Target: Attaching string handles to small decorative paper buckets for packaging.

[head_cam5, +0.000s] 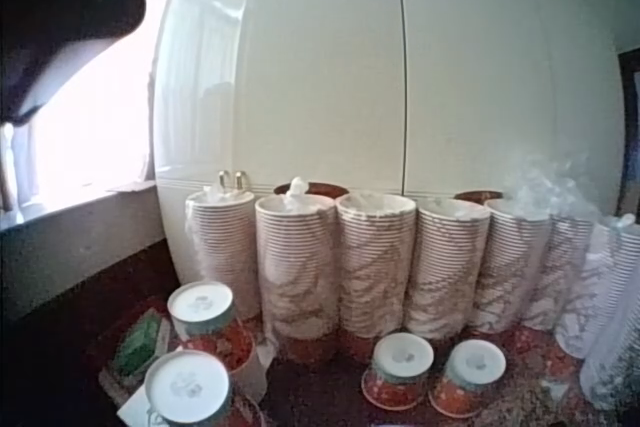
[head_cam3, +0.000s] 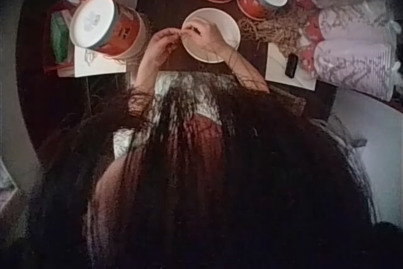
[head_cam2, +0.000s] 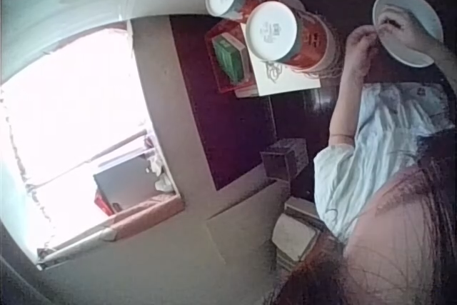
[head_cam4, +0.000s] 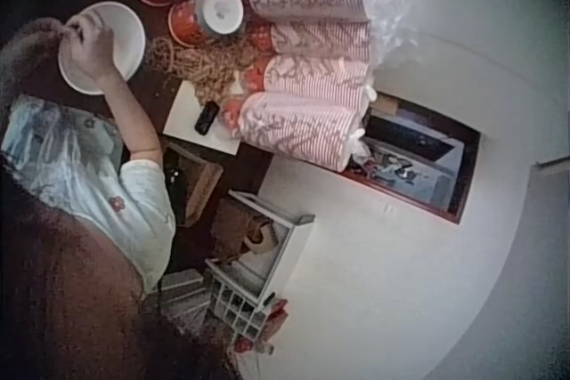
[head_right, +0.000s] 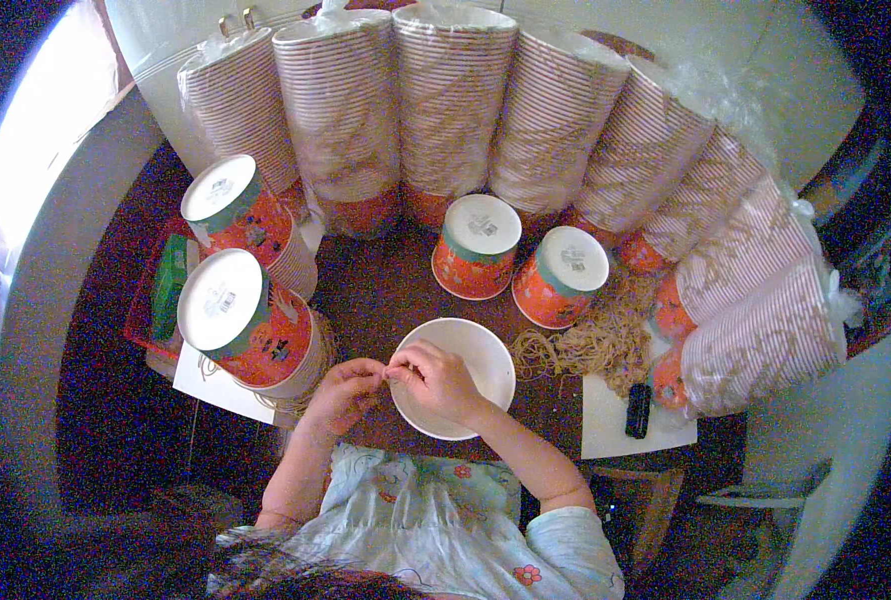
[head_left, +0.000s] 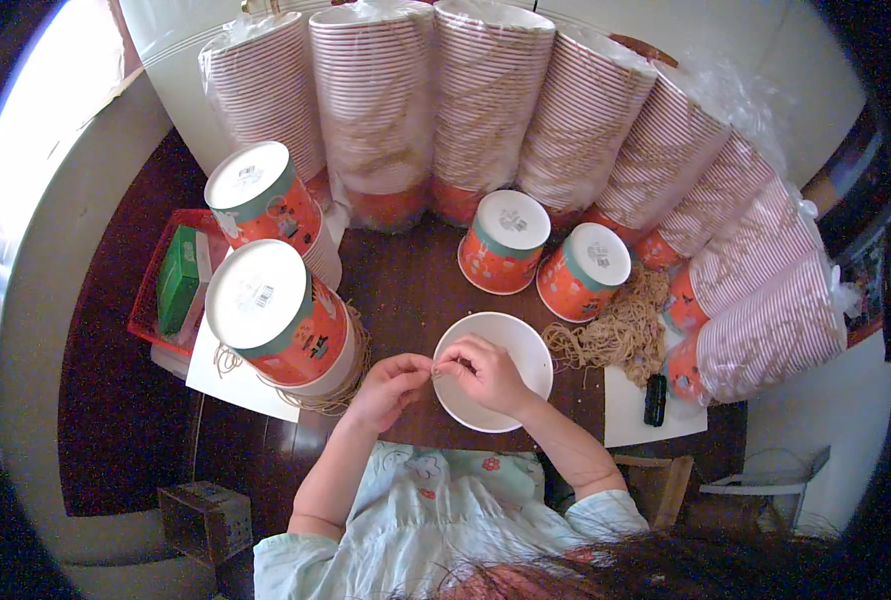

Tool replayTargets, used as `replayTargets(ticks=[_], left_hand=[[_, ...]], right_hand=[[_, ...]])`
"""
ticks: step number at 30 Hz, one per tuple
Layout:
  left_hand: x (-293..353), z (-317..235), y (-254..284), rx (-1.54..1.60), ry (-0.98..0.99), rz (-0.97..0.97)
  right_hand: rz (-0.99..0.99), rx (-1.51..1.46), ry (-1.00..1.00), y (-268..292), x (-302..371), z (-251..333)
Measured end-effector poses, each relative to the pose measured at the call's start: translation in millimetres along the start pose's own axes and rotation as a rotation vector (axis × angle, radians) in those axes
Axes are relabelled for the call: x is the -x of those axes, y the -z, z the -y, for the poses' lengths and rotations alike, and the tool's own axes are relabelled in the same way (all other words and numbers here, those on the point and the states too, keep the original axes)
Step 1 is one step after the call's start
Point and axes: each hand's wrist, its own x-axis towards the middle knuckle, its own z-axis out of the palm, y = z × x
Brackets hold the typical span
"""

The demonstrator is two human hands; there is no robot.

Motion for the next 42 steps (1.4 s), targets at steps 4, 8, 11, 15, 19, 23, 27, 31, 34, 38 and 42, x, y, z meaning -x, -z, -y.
replayTargets(ticks=[4, 8, 11, 15, 19, 23, 27, 31, 34, 38, 42], left_hand=[[-3, 8, -1, -0.283, -0.321, 0.039], [-4, 8, -2, -0.678, -0.489, -0.069], [-1, 2, -7, -0.548, -0.484, -0.116], [-1, -1, -9, -0.411, -0.440, -0.164], [0, -3, -9, -0.310, -0.420, -0.177], [-3, -1, -4, -0.304, -0.410, -0.252], [-8, 3, 3, -0.338, -0.387, -0.288], [-12, 9, 4, -0.354, -0.414, -0.278], [-15, 15, 8, -0.460, -0.494, -0.224], [-11, 14, 4, -0.453, -0.479, -0.245], [-5, 22, 16, -0.431, -0.484, -0.246]], right_hand=[[0.022, -0.023, -0.034, 1, 0, 1], [0.042, -0.037, -0.044, 1, 0, -1], [0.088, -0.086, -0.105, 1, 1, -3], [0.169, -0.146, -0.261, 1, 0, -2], [0.165, -0.238, -0.276, -2, 2, -9], [0.171, -0.224, -0.232, -4, 4, -13], [0.201, -0.142, -0.193, -1, 4, -11], [0.265, -0.205, -0.201, 0, 4, -13], [0.316, -0.301, -0.225, 1, 5, -15], [0.249, -0.473, -0.310, 3, 7, -8], [0.289, -0.355, -0.323, 19, 16, 44]])
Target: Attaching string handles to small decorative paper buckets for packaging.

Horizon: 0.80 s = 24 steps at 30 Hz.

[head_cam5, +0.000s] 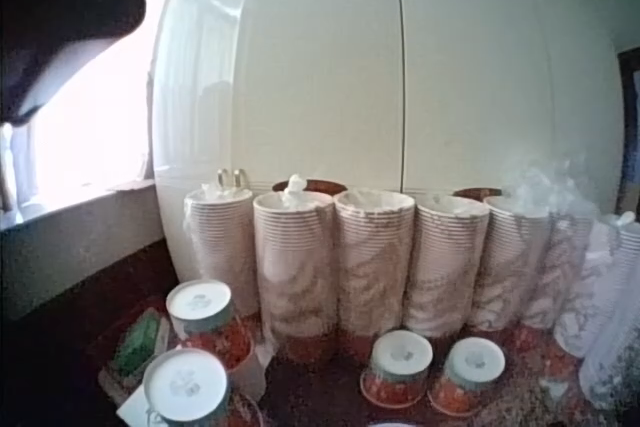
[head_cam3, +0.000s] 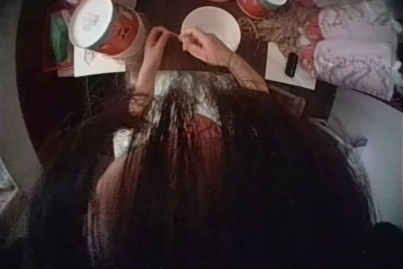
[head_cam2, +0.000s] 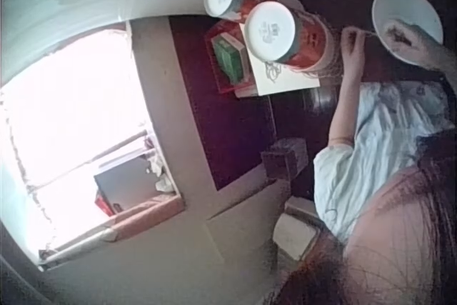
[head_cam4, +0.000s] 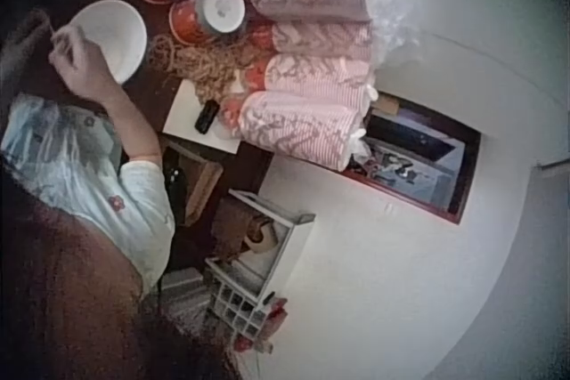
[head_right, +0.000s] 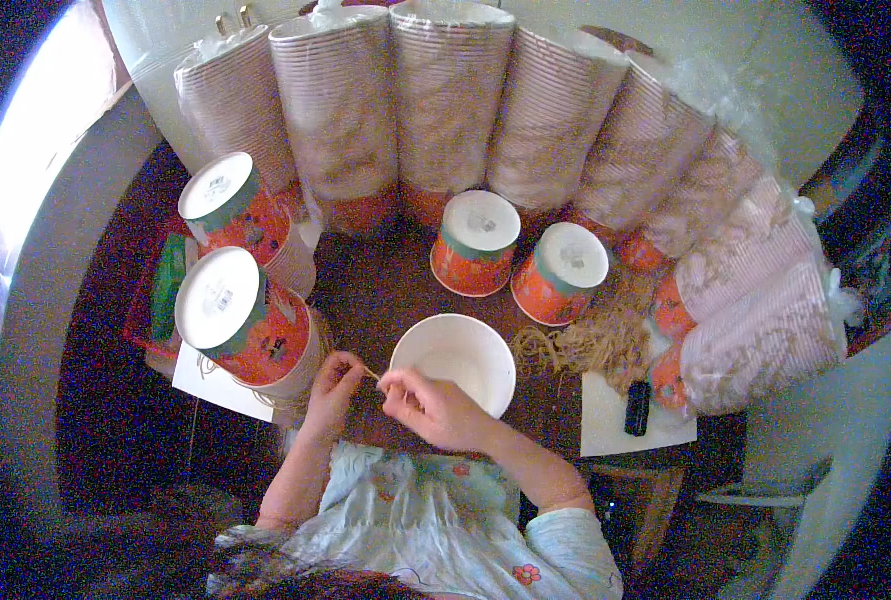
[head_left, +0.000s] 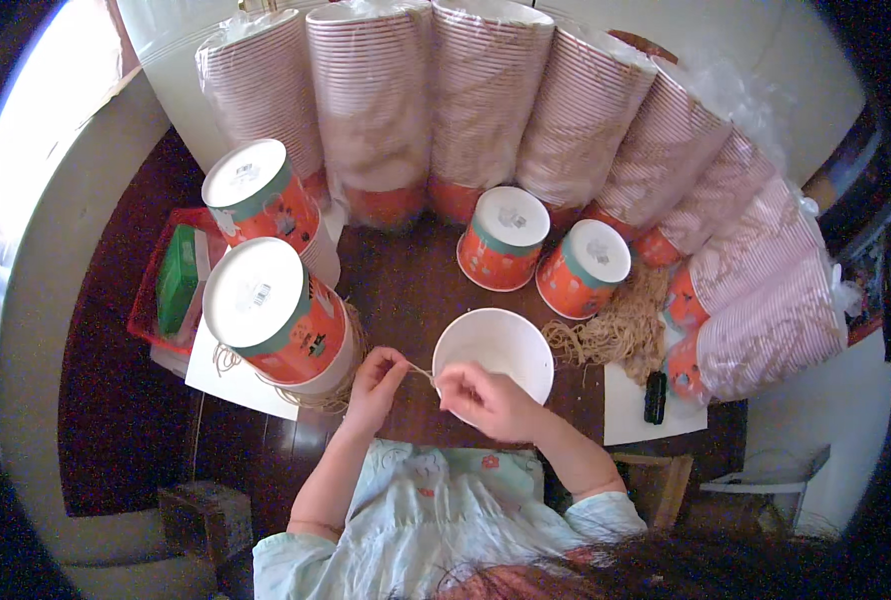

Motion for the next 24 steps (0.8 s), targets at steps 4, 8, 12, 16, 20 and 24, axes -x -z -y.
replayTargets(ticks=[4, 8, 12, 16, 20, 24], left_hand=[[15, 8, 15, -0.035, 0.045, -0.033], [29, 4, 24, -0.114, 0.184, 0.061], [48, -4, 35, -0.053, 0.432, 0.258], [60, -1, 36, -0.061, 0.449, 0.374], [61, 5, 30, -0.015, 0.486, 0.289], [59, 5, 29, 0.045, 0.503, 0.304]], right_hand=[[0.180, 0.210, 0.333, -26, 25, 8], [0.129, 0.317, 0.459, -73, 40, -1], [0.244, 0.421, 0.297, -99, 39, -19], [0.188, 0.503, 0.236, -116, 43, -42], [0.269, 0.479, 0.235, -118, 42, -45], [0.300, 0.450, 0.242, -123, 43, -54]])
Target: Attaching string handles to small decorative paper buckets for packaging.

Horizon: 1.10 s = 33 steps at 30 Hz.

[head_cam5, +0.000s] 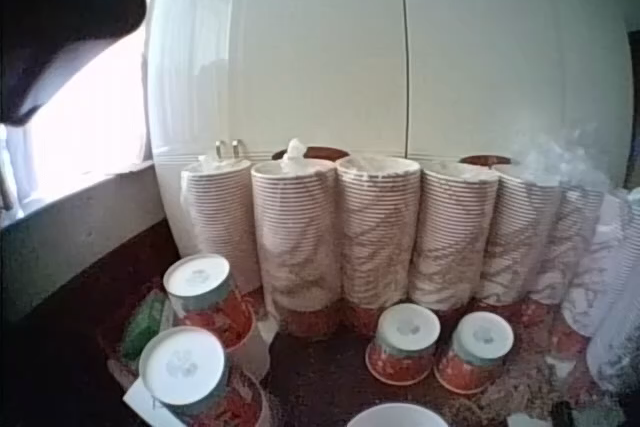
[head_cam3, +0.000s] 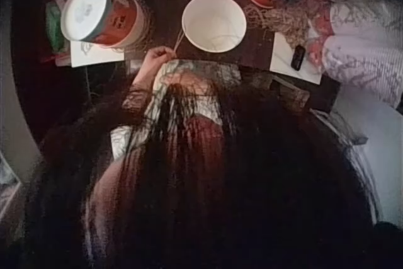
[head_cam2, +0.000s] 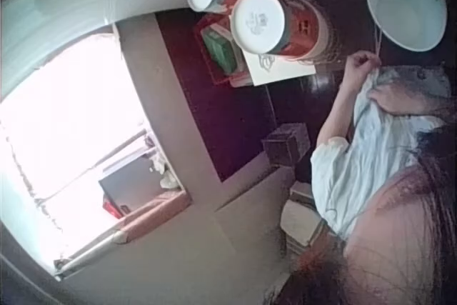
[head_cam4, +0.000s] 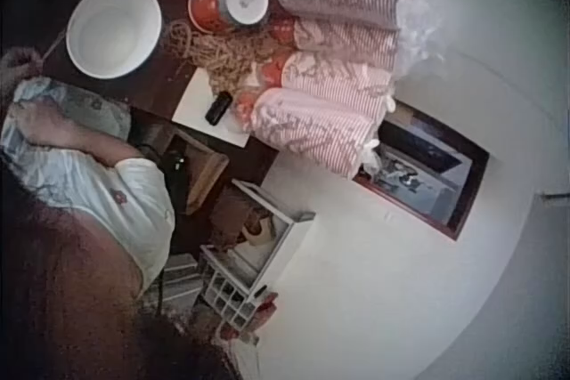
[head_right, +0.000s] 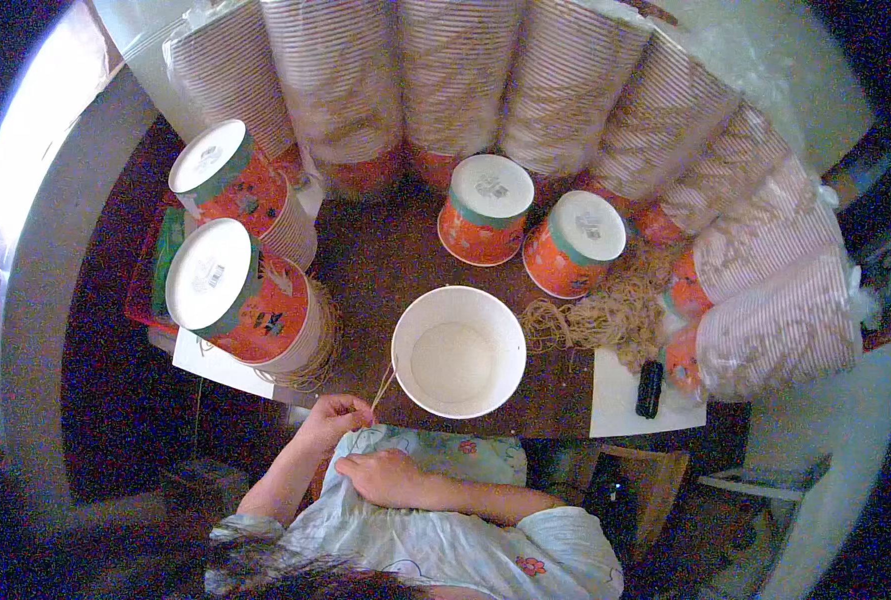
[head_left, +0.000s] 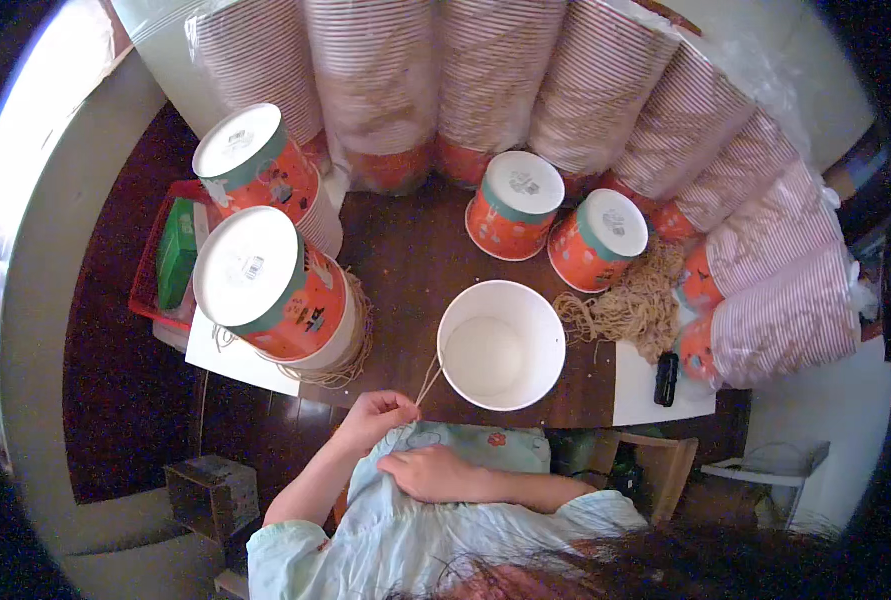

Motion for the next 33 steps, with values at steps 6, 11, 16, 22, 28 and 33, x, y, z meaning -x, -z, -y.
replayTargets(ticks=[6, 11, 16, 22, 28, 33], left_hand=[[-12, -4, 4, 0.135, 0.072, -0.016], [-42, -11, 8, 0.173, 0.051, 0.071], [-63, -17, 7, 0.196, 0.012, 0.074], [-71, -21, 5, 0.051, -0.052, 0.157], [-68, -35, -5, -0.020, -0.059, 0.100], [-71, -36, 5, -0.200, -0.241, 0.090]], right_hand=[[0.236, -0.056, -0.027, 1, -5, 0], [0.363, -0.258, 0.153, -8, -12, -6], [0.499, -0.429, 0.209, -26, -25, -15], [0.628, -0.563, 0.306, -39, -32, -26], [0.594, -0.651, 0.285, -27, -26, -29], [0.362, -0.543, -0.048, 30, 5, -29]])
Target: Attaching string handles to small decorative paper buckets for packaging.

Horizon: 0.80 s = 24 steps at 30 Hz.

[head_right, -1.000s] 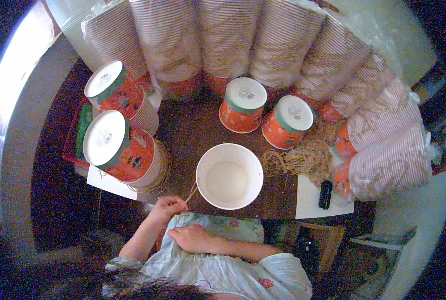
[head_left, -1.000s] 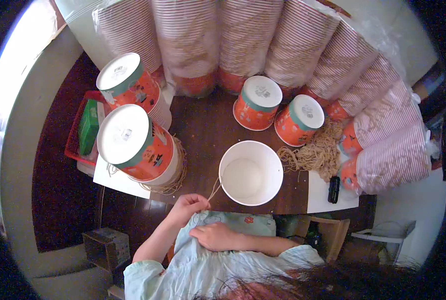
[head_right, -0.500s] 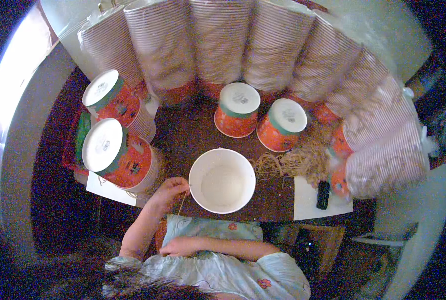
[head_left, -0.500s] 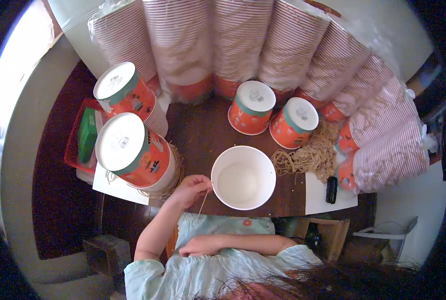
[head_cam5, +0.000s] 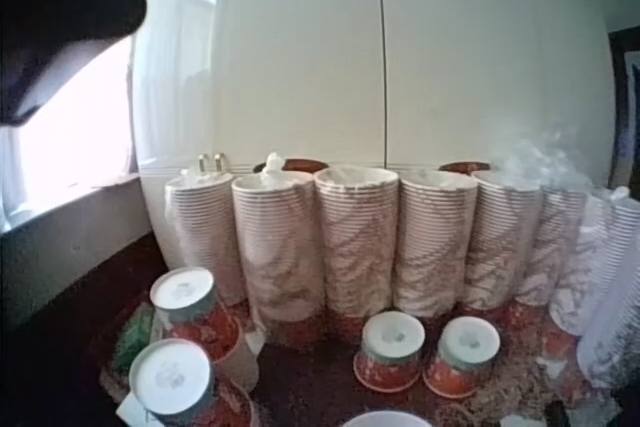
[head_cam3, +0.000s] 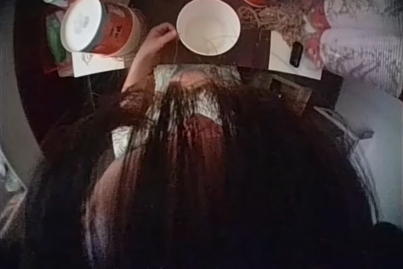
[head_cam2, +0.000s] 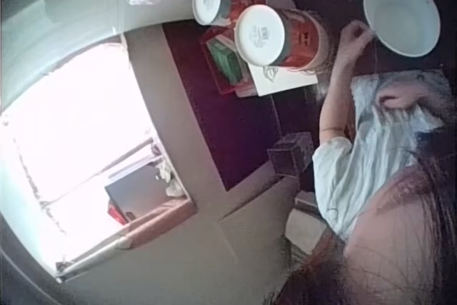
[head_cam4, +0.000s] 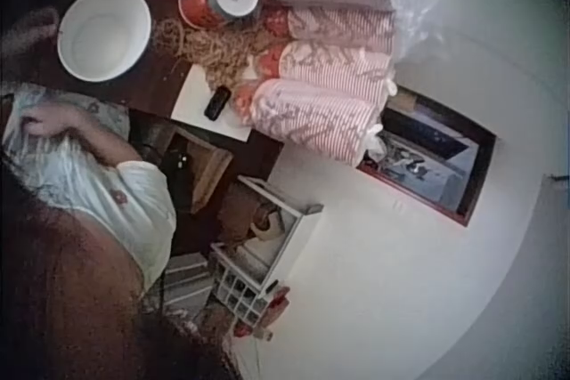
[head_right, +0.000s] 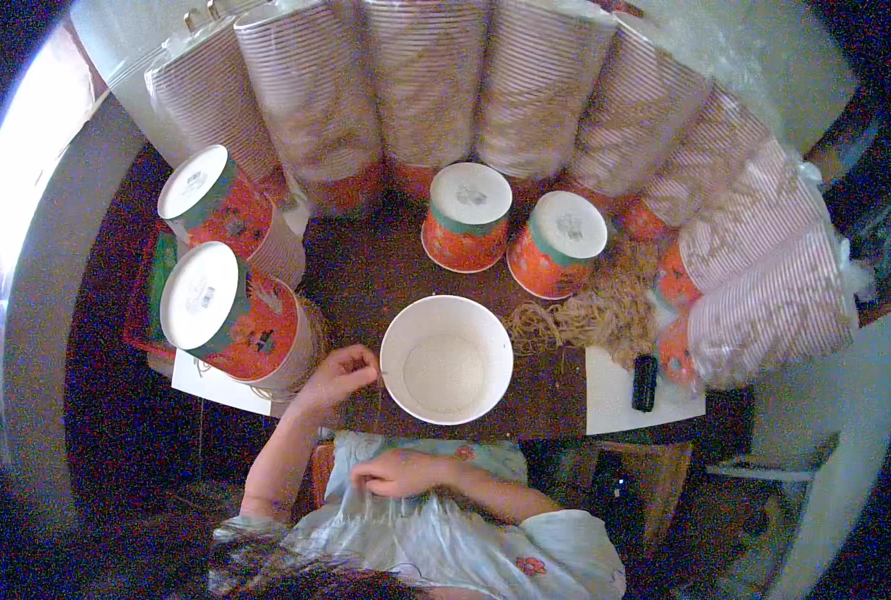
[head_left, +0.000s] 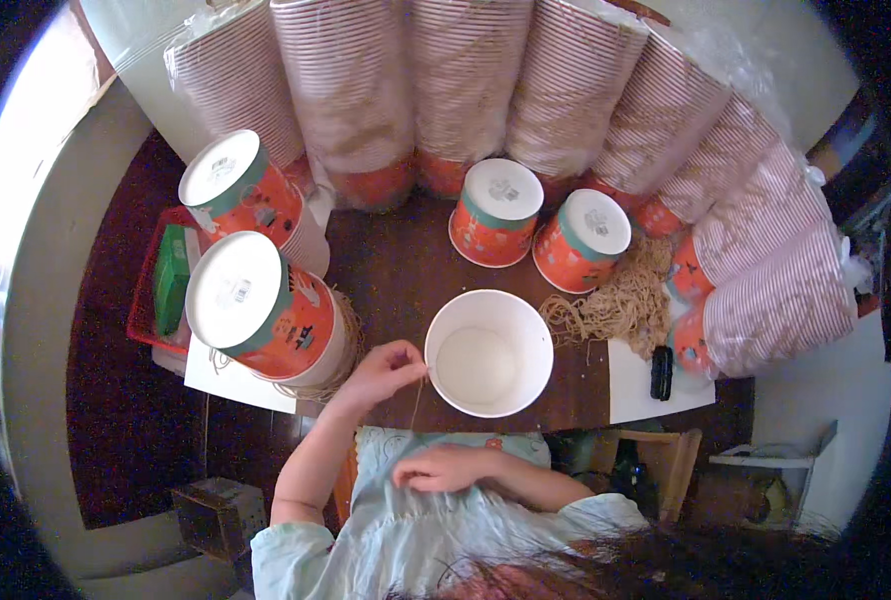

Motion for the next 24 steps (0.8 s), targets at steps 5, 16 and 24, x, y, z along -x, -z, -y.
replayTargets(ticks=[5, 16, 24], left_hand=[[-1, -14, -11, -0.268, -0.008, 0.046], [18, -12, -26, -0.141, 0.044, 0.117], [53, -11, -62, -0.335, -0.112, 0.366]], right_hand=[[-0.010, 0.104, -0.081, 19, 40, 19], [-0.621, -0.410, 0.971, 41, 179, 19], [-0.864, -0.564, 1.114, 52, 205, 20]])
